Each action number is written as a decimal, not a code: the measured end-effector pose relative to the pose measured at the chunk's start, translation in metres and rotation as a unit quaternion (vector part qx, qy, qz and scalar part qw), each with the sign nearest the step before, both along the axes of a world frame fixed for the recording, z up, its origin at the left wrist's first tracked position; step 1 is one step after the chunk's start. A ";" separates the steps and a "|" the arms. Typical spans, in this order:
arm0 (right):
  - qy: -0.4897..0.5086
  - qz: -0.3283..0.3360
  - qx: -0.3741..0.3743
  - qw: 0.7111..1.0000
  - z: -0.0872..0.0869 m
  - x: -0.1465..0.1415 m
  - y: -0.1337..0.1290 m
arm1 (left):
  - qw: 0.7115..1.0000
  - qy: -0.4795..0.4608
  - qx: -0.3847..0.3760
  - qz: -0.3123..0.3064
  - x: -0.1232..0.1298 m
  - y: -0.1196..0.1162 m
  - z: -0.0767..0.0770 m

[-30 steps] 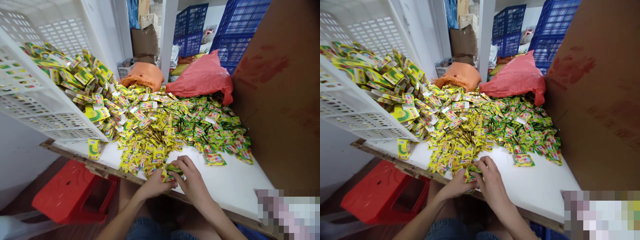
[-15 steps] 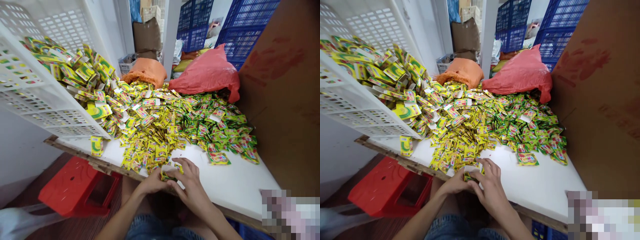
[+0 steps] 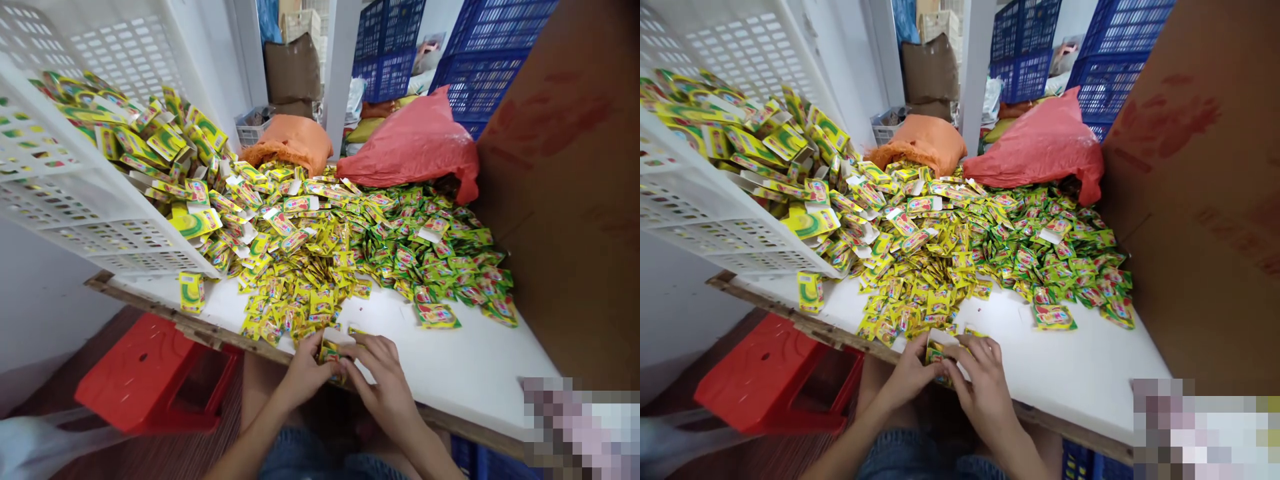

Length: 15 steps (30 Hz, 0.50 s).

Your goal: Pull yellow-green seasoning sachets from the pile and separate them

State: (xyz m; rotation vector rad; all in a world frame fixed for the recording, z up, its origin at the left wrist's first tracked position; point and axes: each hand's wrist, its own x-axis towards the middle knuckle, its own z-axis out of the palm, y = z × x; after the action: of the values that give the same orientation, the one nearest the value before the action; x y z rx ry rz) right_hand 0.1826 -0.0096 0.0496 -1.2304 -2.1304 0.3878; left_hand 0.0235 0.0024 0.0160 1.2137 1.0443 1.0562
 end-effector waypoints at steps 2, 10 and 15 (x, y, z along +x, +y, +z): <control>-0.021 0.006 -0.001 1.000 0.002 0.000 -0.001 | 1.000 0.003 0.009 0.000 0.000 -0.001 0.001; -0.070 0.017 -0.019 0.997 0.005 -0.004 -0.004 | 1.000 -0.021 0.006 -0.022 -0.001 -0.013 -0.007; -0.055 0.034 -0.040 0.997 0.009 -0.003 -0.011 | 1.000 -0.018 0.007 -0.012 -0.001 -0.017 -0.003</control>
State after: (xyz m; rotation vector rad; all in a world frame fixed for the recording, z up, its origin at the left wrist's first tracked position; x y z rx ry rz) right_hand 0.1794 -0.0203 0.0586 -1.2516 -2.2742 0.4491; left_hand 0.0225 -0.0146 0.0126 1.2114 0.9934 1.0648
